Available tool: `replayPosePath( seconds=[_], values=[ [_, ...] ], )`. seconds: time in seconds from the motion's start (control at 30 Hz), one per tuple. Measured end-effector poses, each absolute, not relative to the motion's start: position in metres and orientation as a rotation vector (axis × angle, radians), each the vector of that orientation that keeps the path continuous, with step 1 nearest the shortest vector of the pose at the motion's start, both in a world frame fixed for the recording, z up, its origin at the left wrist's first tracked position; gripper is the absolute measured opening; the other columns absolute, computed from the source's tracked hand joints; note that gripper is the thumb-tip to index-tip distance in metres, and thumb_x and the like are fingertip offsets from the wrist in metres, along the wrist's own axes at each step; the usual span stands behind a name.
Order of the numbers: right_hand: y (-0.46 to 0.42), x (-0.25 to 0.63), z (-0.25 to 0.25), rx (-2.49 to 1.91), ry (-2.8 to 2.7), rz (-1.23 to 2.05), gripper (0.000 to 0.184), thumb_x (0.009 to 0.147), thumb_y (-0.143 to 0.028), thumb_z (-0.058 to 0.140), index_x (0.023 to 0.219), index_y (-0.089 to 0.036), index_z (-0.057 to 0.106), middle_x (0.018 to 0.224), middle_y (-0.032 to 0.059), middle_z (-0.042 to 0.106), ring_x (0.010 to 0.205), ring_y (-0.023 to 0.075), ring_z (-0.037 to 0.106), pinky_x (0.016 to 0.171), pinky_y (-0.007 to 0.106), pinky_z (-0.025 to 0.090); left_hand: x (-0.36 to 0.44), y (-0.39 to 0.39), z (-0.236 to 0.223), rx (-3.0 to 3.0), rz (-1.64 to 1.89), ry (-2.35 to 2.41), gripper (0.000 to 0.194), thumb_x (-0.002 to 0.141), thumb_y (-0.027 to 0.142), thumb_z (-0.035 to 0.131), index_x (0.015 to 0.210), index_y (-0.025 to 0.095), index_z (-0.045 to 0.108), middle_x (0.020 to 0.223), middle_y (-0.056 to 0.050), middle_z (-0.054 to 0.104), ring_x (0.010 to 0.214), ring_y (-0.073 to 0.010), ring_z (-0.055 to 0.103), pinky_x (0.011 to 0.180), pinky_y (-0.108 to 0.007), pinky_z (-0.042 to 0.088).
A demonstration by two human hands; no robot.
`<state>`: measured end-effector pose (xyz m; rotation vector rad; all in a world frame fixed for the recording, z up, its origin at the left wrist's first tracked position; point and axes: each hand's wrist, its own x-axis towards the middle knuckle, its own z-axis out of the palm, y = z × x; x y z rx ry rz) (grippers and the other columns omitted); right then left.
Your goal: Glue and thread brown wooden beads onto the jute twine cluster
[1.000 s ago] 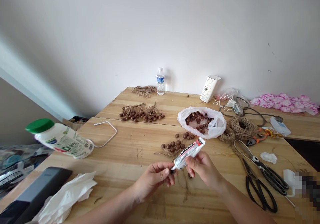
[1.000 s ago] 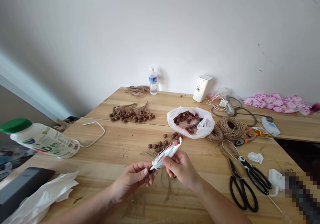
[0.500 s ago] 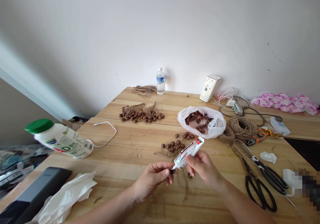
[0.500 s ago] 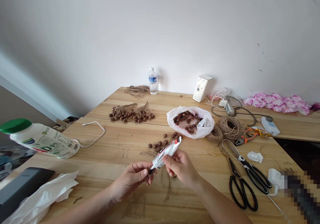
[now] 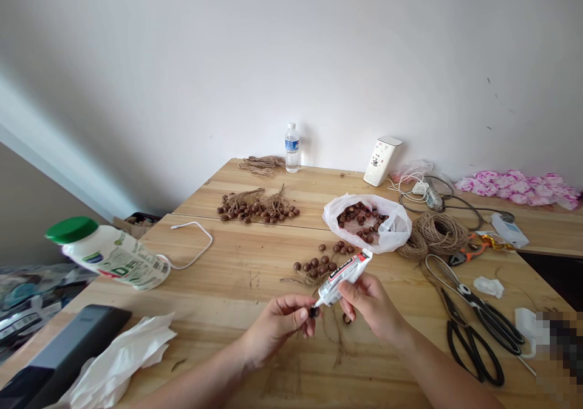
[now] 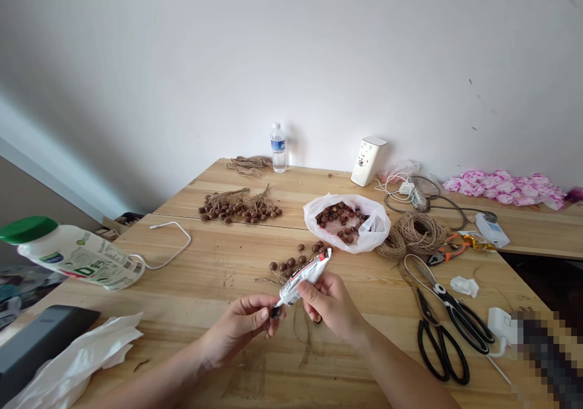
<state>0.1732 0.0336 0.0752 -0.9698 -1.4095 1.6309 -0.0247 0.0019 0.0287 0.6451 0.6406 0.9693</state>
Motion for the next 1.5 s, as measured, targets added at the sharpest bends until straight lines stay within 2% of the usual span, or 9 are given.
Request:
replayPosePath(
  seconds=[0.33,0.57,1.1,1.5],
  values=[
    [0.0339,0.1725,0.0771,-0.958,-1.406,1.631,0.031,0.082,-0.044,0.060,0.074,-0.017,0.050,0.049,-0.0064,0.047,0.041,0.0072,0.040,0.040,0.021,0.032,-0.0254,0.0010,0.0288,0.650,0.954,0.612,0.024,0.066,0.029,0.078,0.086,0.016,0.074,0.077,-0.007,0.071,0.060,-0.0140,0.061,0.058,-0.026,0.043],
    [0.0345,0.1733,0.0766,-0.972,-1.423,1.614,0.033,0.083,-0.046,0.059,0.072,-0.017,0.048,0.047,-0.0063,0.047,0.040,0.0072,0.039,0.040,0.021,0.031,-0.0255,0.0012,0.0259,0.630,0.942,0.615,0.025,0.066,0.029,0.078,0.087,0.017,0.073,0.064,-0.004,0.068,0.059,-0.0134,0.061,0.059,-0.025,0.042],
    [0.0345,0.1739,0.0781,-0.985,-1.434,1.598,0.033,0.083,-0.046,0.059,0.072,-0.017,0.048,0.047,-0.0064,0.047,0.040,0.0069,0.040,0.041,0.020,0.032,-0.0260,0.0017,0.0276,0.597,0.953,0.611,0.026,0.065,0.029,0.079,0.087,0.017,0.074,0.064,-0.005,0.068,0.059,-0.0133,0.060,0.058,-0.025,0.041],
    [0.0346,0.1742,0.0790,-0.992,-1.442,1.587,0.032,0.083,-0.045,0.059,0.073,-0.017,0.049,0.047,-0.0062,0.047,0.040,0.0073,0.040,0.041,0.020,0.032,-0.0279,0.0016,0.0253,0.613,0.965,0.579,0.025,0.069,0.028,0.076,0.091,0.017,0.074,0.065,-0.005,0.067,0.060,-0.0127,0.058,0.059,-0.025,0.040]
  ],
)
